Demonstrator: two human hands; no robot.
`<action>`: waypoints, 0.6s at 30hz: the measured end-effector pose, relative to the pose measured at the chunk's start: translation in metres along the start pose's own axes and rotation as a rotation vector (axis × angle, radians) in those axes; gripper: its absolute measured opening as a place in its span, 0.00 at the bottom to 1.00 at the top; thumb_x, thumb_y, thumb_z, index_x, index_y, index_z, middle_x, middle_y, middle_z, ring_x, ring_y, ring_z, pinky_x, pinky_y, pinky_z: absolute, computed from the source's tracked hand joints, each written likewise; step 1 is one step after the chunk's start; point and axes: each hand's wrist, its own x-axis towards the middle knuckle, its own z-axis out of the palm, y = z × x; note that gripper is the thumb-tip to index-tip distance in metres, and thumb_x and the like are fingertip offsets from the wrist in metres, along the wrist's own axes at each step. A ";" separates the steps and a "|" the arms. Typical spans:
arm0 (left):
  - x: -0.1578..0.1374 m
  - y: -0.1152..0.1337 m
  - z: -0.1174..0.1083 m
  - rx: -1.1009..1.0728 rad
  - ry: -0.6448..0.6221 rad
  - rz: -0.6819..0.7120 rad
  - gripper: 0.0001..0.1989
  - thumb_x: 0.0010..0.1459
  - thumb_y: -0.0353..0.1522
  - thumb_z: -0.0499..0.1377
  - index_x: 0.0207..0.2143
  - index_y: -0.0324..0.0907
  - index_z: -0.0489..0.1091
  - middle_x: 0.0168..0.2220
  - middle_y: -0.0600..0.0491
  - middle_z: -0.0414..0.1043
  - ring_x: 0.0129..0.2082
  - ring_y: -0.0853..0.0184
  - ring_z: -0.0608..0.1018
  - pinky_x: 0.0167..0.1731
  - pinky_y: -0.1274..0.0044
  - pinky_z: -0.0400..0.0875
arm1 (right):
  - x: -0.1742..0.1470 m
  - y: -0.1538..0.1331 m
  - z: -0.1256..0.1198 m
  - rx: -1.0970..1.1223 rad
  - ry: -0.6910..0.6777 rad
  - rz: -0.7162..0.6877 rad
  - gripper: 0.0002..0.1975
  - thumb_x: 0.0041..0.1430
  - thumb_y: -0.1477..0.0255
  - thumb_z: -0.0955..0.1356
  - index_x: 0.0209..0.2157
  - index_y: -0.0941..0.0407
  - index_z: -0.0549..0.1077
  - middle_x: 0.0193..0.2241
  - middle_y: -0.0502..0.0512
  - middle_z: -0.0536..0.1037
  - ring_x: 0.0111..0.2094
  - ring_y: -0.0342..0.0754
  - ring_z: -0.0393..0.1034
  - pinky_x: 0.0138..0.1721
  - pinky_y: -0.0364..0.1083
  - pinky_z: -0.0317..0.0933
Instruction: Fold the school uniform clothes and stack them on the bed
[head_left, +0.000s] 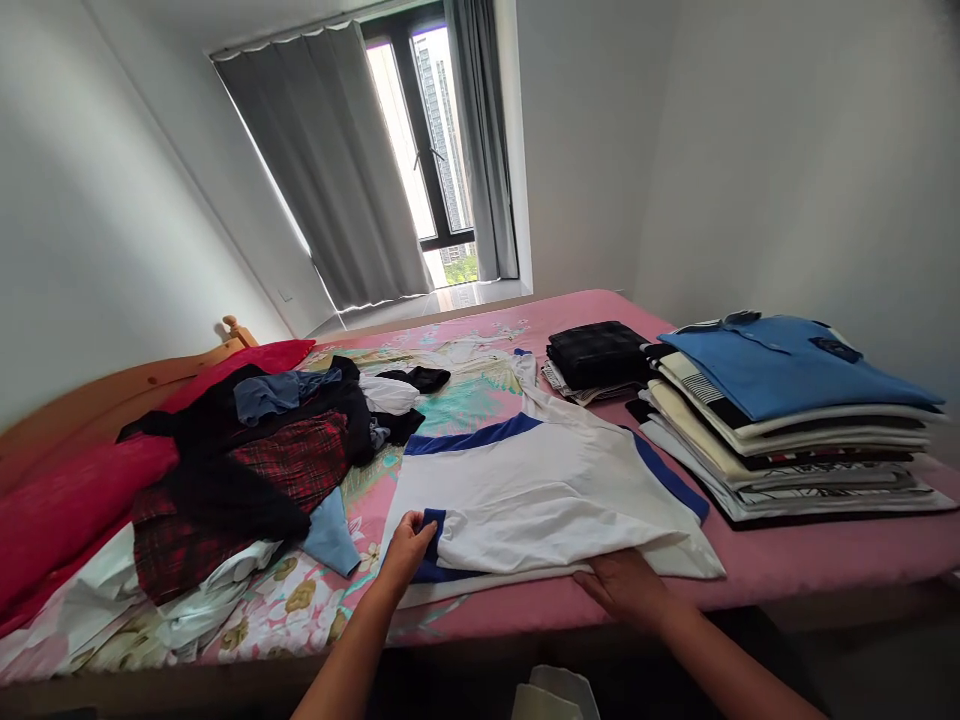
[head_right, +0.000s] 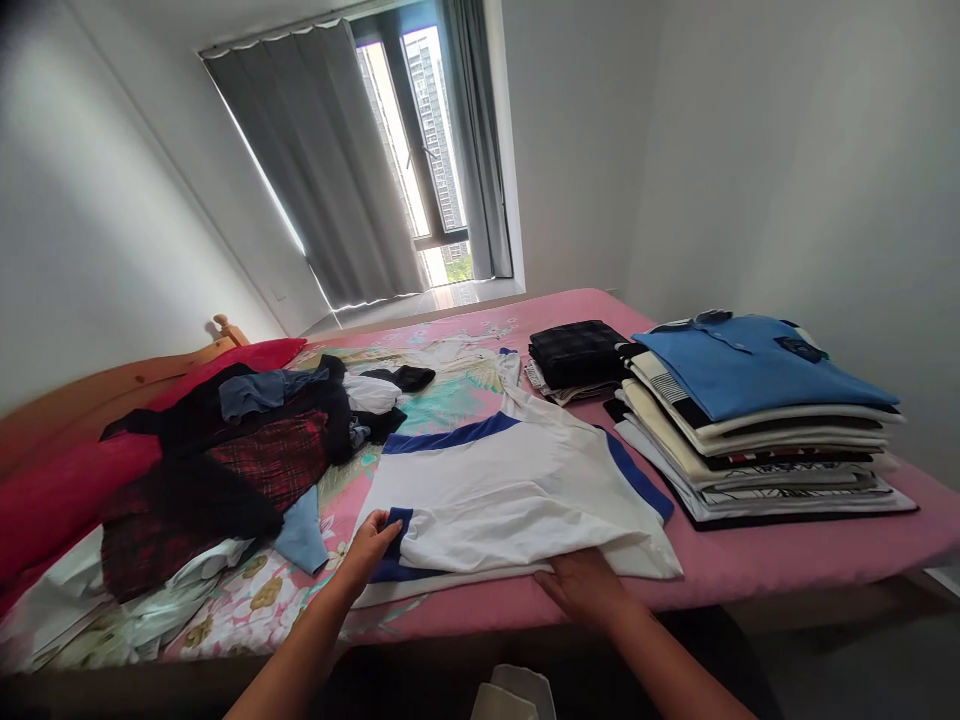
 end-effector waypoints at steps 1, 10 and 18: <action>0.001 0.005 -0.002 -0.031 0.010 0.038 0.23 0.37 0.50 0.61 0.27 0.42 0.63 0.25 0.57 0.69 0.28 0.67 0.73 0.29 0.77 0.66 | 0.000 0.000 -0.001 -0.012 0.000 -0.001 0.25 0.62 0.57 0.56 0.54 0.53 0.67 0.52 0.58 0.71 0.53 0.58 0.64 0.53 0.57 0.57; -0.002 -0.007 -0.022 -0.122 0.059 0.147 0.24 0.35 0.50 0.64 0.28 0.42 0.65 0.26 0.56 0.70 0.30 0.65 0.74 0.33 0.75 0.68 | -0.004 -0.001 0.001 0.008 -0.008 0.183 0.28 0.58 0.51 0.58 0.53 0.52 0.68 0.52 0.61 0.71 0.54 0.60 0.62 0.53 0.58 0.54; -0.010 -0.040 -0.011 -0.127 -0.023 0.066 0.21 0.35 0.40 0.64 0.35 0.42 0.69 0.26 0.55 0.74 0.28 0.64 0.76 0.28 0.75 0.70 | -0.005 0.004 0.002 -0.001 -0.050 0.162 0.31 0.59 0.49 0.55 0.56 0.53 0.65 0.54 0.60 0.69 0.55 0.61 0.60 0.54 0.58 0.52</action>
